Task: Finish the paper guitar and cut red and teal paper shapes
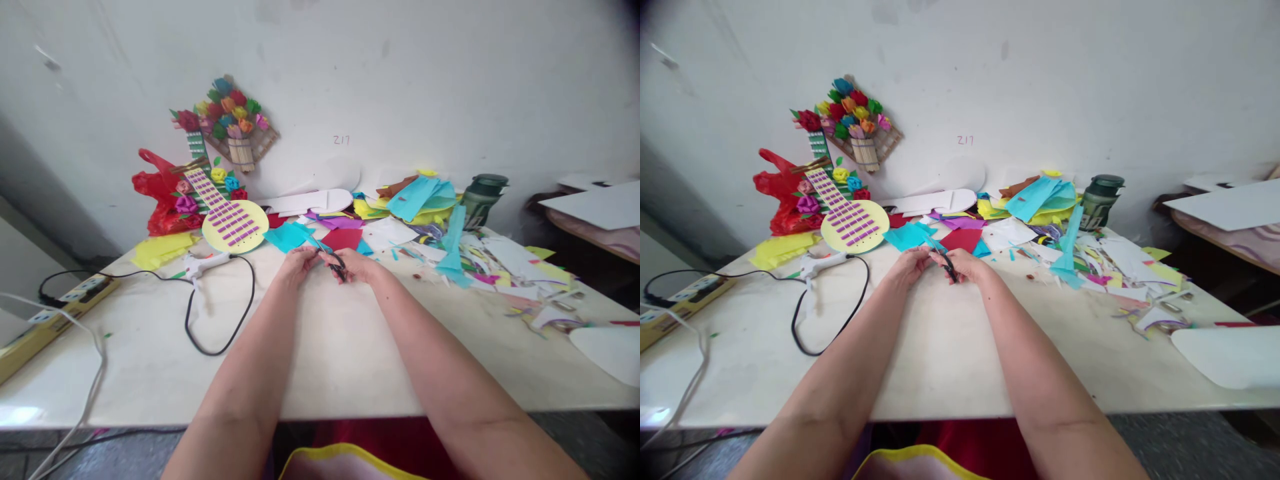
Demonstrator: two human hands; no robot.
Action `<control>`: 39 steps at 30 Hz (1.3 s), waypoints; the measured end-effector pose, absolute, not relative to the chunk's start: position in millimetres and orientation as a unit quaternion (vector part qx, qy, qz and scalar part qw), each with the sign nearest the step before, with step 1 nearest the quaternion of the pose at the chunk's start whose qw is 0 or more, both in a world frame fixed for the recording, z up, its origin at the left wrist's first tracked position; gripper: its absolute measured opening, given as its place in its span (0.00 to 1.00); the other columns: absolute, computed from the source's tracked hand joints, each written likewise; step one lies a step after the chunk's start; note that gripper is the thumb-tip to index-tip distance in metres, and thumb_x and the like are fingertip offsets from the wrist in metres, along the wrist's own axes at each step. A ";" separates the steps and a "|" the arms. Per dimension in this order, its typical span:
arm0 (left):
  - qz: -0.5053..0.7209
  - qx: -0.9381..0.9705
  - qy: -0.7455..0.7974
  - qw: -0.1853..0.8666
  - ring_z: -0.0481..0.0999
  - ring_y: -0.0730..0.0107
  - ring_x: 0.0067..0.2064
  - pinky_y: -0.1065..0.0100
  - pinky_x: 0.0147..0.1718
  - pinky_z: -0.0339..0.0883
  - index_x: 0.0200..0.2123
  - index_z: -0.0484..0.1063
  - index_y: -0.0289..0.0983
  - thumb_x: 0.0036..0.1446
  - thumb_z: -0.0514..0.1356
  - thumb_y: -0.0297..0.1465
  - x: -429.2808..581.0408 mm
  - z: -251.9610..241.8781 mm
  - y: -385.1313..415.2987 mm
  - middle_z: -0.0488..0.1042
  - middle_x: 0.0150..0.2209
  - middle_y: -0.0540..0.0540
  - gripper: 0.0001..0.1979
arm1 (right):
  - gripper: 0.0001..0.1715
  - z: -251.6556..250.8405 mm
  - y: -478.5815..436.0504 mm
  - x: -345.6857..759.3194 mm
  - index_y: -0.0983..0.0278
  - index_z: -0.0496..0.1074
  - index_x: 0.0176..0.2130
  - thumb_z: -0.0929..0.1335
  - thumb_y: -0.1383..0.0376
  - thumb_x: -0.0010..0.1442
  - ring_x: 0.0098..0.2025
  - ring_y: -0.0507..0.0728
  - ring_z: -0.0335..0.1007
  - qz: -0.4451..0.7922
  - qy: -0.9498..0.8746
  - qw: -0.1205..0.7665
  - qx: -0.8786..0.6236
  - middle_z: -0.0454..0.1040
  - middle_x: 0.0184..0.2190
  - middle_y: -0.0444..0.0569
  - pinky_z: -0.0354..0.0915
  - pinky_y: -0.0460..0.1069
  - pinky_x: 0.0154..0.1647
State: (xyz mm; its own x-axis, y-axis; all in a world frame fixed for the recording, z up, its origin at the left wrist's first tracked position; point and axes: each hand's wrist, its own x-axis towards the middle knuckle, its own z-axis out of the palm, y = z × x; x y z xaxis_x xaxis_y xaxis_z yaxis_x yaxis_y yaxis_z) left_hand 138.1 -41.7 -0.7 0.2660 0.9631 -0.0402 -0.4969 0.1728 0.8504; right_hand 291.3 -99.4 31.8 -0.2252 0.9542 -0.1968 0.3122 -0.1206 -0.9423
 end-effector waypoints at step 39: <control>0.504 0.349 0.335 0.716 0.77 0.69 0.30 0.69 0.39 0.71 0.28 0.69 0.31 0.46 0.54 0.17 136.8 9.7 -48.5 0.77 0.27 0.42 0.07 | 0.29 23.8 -93.6 294.7 0.68 0.66 0.29 0.68 0.43 0.50 0.13 0.47 0.62 0.540 -0.591 0.320 -0.507 0.67 0.15 0.43 0.47 0.40 0.07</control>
